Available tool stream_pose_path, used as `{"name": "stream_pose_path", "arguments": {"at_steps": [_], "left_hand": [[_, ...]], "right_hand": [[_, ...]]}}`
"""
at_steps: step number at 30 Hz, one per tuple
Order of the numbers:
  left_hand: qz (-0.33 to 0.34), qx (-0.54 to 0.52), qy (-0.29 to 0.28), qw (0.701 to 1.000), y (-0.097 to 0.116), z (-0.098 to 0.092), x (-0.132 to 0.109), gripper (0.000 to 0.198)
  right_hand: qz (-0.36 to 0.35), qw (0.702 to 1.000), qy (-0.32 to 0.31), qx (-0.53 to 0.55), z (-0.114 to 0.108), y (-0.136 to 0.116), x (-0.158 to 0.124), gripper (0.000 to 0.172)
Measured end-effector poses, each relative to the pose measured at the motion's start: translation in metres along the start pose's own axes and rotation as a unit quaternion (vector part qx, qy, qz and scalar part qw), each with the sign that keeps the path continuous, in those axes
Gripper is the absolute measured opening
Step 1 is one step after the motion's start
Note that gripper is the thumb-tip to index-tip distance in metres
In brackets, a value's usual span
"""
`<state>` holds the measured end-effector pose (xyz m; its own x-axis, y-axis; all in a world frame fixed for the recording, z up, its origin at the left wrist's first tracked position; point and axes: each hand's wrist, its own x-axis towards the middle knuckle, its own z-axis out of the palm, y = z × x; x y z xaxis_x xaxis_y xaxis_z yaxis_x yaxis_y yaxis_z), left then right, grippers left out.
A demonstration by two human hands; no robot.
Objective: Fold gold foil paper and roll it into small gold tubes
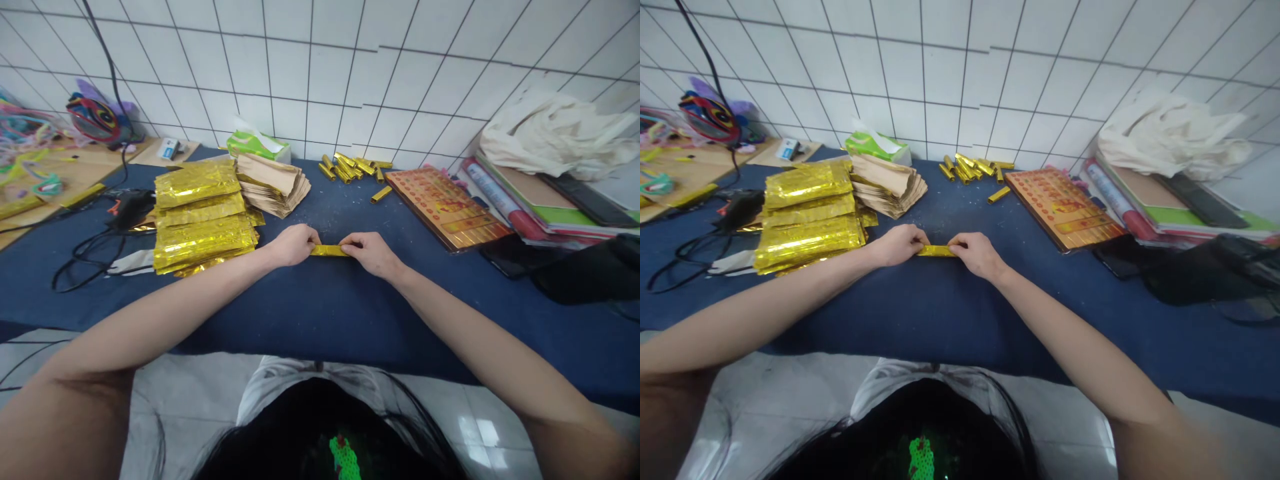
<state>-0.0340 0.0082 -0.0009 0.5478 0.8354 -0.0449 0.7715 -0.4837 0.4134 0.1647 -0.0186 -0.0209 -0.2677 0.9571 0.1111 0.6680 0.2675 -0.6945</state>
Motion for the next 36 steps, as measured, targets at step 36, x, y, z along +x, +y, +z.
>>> {"name": "stream_pose_path", "arguments": {"at_steps": [36], "left_hand": [[0.065, -0.269, 0.105, 0.955, 0.032, -0.014, -0.018, 0.024]], "right_hand": [[-0.147, 0.978, 0.147, -0.019, -0.029, -0.040, -0.033, 0.018]]}}
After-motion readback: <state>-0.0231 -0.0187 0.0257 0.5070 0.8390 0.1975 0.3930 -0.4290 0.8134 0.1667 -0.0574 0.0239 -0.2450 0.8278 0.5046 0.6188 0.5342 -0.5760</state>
